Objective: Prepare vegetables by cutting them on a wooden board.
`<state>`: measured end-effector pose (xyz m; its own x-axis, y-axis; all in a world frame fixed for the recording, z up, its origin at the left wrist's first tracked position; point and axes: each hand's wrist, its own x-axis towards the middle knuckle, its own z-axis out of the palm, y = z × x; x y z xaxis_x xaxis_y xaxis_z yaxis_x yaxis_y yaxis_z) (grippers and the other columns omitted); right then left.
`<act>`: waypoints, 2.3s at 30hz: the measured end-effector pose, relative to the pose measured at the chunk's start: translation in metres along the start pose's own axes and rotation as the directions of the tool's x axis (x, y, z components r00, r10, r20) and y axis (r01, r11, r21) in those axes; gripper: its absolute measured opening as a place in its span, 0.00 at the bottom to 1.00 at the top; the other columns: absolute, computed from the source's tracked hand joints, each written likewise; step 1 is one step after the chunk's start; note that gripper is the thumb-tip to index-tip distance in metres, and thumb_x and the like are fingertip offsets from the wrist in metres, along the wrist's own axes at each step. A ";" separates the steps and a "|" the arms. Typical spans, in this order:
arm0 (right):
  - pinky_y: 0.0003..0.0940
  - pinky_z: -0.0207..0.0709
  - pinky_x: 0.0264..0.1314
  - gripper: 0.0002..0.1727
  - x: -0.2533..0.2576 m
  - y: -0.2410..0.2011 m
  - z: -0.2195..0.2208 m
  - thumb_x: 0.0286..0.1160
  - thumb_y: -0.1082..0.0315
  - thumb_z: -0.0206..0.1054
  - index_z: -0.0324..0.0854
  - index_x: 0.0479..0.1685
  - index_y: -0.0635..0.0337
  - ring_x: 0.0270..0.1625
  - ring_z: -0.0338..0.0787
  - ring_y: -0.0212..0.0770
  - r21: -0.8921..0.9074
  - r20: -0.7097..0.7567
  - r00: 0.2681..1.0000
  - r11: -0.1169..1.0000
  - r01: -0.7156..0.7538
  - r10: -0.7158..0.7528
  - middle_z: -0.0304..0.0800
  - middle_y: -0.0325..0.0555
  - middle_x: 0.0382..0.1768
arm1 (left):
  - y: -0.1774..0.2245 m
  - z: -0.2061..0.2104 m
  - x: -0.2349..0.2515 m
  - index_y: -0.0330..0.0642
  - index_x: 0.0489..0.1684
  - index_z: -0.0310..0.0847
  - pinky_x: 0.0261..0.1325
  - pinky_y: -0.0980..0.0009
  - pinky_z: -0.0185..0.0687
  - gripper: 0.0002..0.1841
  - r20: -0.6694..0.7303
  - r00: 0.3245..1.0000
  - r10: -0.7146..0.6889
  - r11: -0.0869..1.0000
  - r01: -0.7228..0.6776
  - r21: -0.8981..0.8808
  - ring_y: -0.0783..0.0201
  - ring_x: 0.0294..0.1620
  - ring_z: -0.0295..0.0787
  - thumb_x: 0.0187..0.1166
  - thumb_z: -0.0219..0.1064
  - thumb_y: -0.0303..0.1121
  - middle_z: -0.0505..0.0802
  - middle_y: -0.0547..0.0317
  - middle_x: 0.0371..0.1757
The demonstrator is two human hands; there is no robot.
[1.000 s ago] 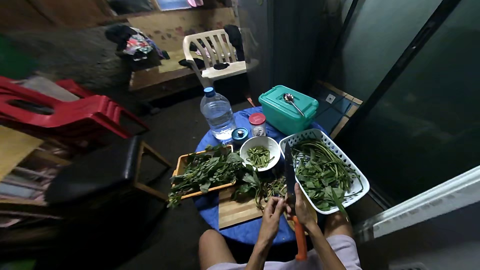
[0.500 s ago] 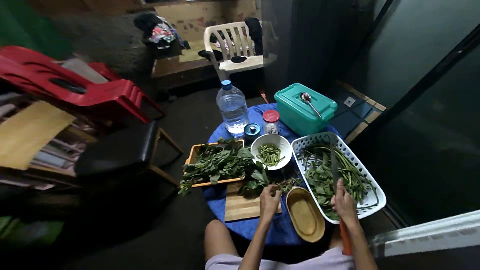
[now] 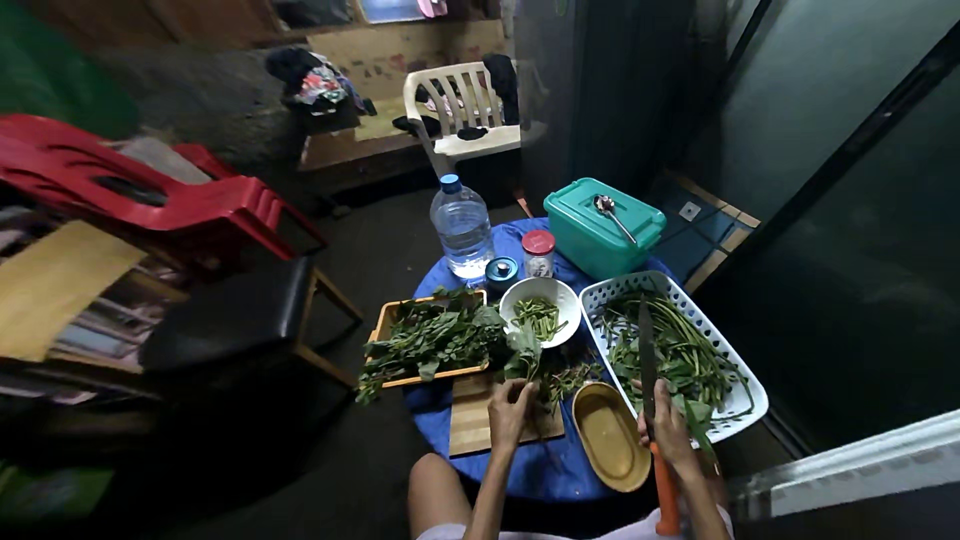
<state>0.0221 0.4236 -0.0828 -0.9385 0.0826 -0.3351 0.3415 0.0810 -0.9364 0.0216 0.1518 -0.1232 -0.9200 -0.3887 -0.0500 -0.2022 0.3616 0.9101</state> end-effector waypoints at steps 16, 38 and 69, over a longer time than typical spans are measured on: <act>0.23 0.71 0.21 0.57 -0.047 -0.016 0.064 0.72 0.18 0.37 0.82 0.71 0.63 0.16 0.71 0.22 0.177 0.312 0.831 0.887 0.426 -0.461 0.81 0.28 0.18 | 0.077 -0.032 -0.061 0.36 0.40 0.92 0.36 0.73 0.90 0.09 -0.032 0.895 0.446 0.893 -0.441 0.090 0.71 0.30 0.91 0.76 0.72 0.34 0.95 0.57 0.34; 0.22 0.75 0.19 0.42 -0.056 -0.013 0.074 0.88 0.35 0.26 0.78 0.55 0.60 0.15 0.76 0.22 0.341 0.208 0.923 0.908 0.242 -0.324 0.80 0.26 0.16 | 0.100 0.012 -0.064 0.37 0.49 0.82 0.37 0.80 0.86 0.12 0.268 0.962 -0.054 0.512 0.257 -0.819 0.75 0.29 0.87 0.92 0.49 0.27 0.92 0.62 0.34; 0.21 0.74 0.22 0.50 -0.018 -0.022 0.003 0.80 0.24 0.37 0.82 0.64 0.63 0.15 0.73 0.20 0.249 0.033 0.908 0.884 0.397 -0.417 0.77 0.24 0.15 | 0.113 0.040 -0.045 0.37 0.38 0.92 0.34 0.68 0.88 0.07 0.149 0.783 0.604 0.760 -0.622 0.188 0.66 0.28 0.89 0.74 0.70 0.32 0.93 0.57 0.33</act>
<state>0.0310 0.4176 -0.0562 -0.9965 0.0088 0.0828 -0.0832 -0.1425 -0.9863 0.0265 0.2441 -0.0348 -0.8924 0.0409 0.4493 0.3560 0.6756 0.6456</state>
